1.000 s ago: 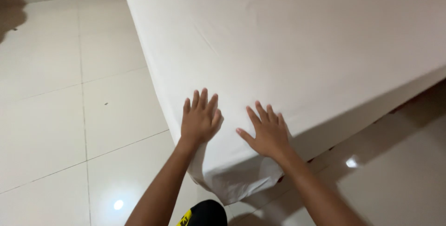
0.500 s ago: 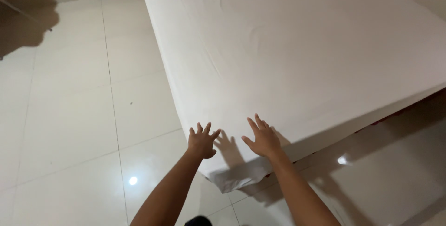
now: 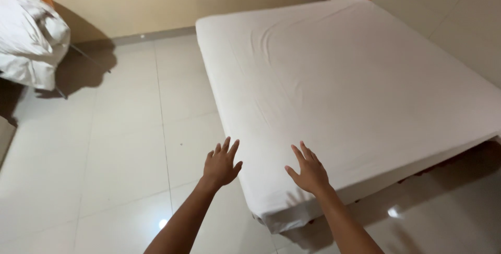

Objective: The person tucks a white fitted sheet onto a mattress, smoothing the fabric and securing the corners. They then pick up a white duvet from a chair, fold it into a bundle, and place it on the bed.

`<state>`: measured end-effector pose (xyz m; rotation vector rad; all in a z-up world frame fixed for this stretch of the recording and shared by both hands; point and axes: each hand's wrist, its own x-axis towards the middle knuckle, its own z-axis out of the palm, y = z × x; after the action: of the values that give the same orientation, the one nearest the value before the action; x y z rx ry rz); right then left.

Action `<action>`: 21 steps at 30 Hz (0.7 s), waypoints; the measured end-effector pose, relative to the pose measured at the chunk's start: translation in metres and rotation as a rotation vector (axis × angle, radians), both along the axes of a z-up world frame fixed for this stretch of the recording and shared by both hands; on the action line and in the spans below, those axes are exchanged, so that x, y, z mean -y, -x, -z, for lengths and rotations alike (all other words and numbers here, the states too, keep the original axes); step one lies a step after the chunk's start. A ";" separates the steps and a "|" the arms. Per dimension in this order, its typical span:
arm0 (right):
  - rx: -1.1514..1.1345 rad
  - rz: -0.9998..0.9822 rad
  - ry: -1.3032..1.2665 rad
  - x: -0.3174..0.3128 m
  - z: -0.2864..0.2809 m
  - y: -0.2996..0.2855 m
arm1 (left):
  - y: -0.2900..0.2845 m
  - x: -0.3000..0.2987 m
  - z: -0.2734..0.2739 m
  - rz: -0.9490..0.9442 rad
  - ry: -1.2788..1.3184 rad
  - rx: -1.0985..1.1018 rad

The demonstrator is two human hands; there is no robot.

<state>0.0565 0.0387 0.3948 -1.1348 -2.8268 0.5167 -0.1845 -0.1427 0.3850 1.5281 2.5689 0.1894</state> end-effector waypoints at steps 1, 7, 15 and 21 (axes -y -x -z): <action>-0.004 0.000 -0.009 0.005 -0.009 0.000 | 0.004 0.008 -0.013 0.000 -0.009 -0.004; -0.020 0.001 -0.054 0.029 -0.054 0.009 | 0.035 0.051 -0.056 -0.056 -0.012 -0.016; -0.039 0.033 -0.107 0.028 -0.073 0.018 | 0.065 0.085 -0.081 -0.112 -0.119 -0.019; -0.066 0.053 -0.102 -0.002 -0.072 0.034 | 0.092 0.067 -0.082 -0.104 -0.162 -0.031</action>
<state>0.0227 0.0404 0.4667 -1.1477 -2.7250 0.3940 -0.2767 -0.2100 0.4674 1.4594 2.7186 0.3975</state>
